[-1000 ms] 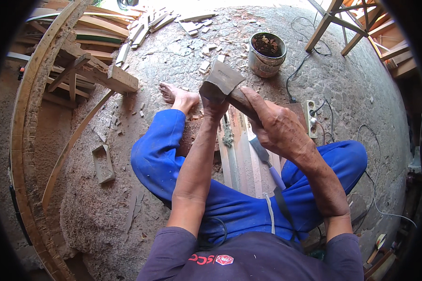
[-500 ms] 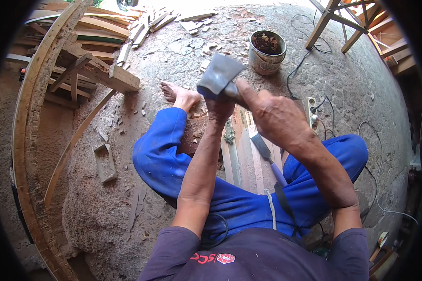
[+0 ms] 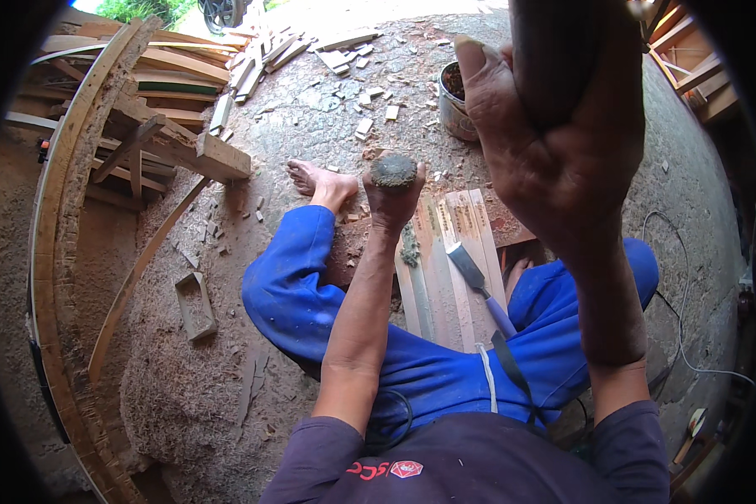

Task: The person sits on the floor and uses a chisel and mallet to carve a small wooden block. They repeatedly strike the chisel to remove wood shavings and occasionally scrape the surface with a putty knife.

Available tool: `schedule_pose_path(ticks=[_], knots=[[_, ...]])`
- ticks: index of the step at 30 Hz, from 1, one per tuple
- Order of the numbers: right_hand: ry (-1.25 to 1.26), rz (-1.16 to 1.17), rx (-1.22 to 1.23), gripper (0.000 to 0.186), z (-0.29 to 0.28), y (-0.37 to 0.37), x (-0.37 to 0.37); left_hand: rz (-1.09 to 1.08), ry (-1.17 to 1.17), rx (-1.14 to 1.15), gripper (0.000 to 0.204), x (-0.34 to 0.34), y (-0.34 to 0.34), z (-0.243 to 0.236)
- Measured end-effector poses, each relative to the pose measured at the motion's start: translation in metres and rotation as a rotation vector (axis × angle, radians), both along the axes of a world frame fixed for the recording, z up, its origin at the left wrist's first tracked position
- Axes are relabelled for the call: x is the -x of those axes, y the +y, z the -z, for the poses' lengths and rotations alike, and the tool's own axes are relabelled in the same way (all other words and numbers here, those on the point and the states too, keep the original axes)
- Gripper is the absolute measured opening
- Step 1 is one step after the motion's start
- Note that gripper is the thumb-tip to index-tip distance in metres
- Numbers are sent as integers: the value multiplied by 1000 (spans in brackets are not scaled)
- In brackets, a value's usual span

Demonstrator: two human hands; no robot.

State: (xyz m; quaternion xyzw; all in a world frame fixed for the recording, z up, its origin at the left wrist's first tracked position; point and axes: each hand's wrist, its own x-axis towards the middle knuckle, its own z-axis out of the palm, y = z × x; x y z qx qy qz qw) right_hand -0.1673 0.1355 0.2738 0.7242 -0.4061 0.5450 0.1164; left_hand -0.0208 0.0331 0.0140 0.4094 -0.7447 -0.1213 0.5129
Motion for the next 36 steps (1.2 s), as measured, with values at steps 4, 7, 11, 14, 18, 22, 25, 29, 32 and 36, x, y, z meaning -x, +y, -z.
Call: schedule_pose_path(ticks=[4,7,11,14,18,22,25,29,32,36], knots=[[573,136,-943,71,108,16,3,112,134,-101,20,4,21,-9],[499,86,-1032,70,117,48,13,42,75,67,16,7,53,-28],[274,-25,-864,73,114,55,12,118,-7,-30,13,-10,22,2],[97,-59,-564,73,59,35,9,211,333,-214,15,-2,-5,-8],[-110,13,-122,64,-13,15,3,-7,-72,-205,21,-11,13,11],[136,37,-358,72,62,22,2,111,215,-223,24,-2,32,-9],[492,33,-1026,67,134,48,12,82,31,-86,25,-4,53,13],[356,14,-956,70,139,84,25,120,-3,8,28,9,46,35],[222,-109,-740,75,95,60,0,219,283,-229,27,-37,-35,89],[72,-15,-326,72,14,37,21,125,247,-328,26,24,-10,29]])
